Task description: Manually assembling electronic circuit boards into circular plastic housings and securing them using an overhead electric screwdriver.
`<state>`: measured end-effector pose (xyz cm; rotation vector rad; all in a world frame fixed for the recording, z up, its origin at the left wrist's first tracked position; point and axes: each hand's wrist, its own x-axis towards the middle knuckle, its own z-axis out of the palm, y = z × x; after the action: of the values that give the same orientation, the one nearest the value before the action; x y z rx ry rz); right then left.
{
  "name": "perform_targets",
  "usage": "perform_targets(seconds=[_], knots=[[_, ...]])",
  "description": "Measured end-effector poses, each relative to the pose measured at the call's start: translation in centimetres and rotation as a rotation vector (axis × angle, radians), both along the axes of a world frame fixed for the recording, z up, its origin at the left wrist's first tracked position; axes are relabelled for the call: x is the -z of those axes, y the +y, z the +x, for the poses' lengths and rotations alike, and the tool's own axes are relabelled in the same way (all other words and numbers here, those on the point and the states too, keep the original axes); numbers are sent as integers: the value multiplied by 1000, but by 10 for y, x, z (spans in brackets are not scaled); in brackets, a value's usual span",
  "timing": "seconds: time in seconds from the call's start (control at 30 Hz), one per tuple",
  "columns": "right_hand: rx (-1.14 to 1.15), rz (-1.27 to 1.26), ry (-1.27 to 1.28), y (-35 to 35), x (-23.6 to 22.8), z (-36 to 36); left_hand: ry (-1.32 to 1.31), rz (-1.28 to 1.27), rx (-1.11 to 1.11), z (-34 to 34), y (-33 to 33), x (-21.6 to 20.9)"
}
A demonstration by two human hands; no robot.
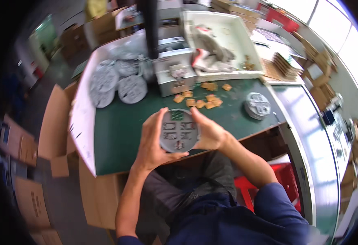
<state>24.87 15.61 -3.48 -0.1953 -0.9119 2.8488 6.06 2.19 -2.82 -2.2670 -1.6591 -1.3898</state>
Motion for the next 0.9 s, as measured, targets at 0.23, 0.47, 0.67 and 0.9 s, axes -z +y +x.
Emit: perform_targets(seconds=[0.23, 0.47, 0.67, 0.9], knots=[[517, 1559, -404, 48, -68, 94, 9, -9, -107, -21, 29, -14], [470, 2068, -1104, 106, -60, 186, 26, -66, -623, -126, 68, 22], [389, 2048, -1125, 105, -41, 200, 103, -113, -745, -125, 93, 37], [433, 1986, -1108, 108, -42, 193, 91, -151, -930, -111, 119, 31]])
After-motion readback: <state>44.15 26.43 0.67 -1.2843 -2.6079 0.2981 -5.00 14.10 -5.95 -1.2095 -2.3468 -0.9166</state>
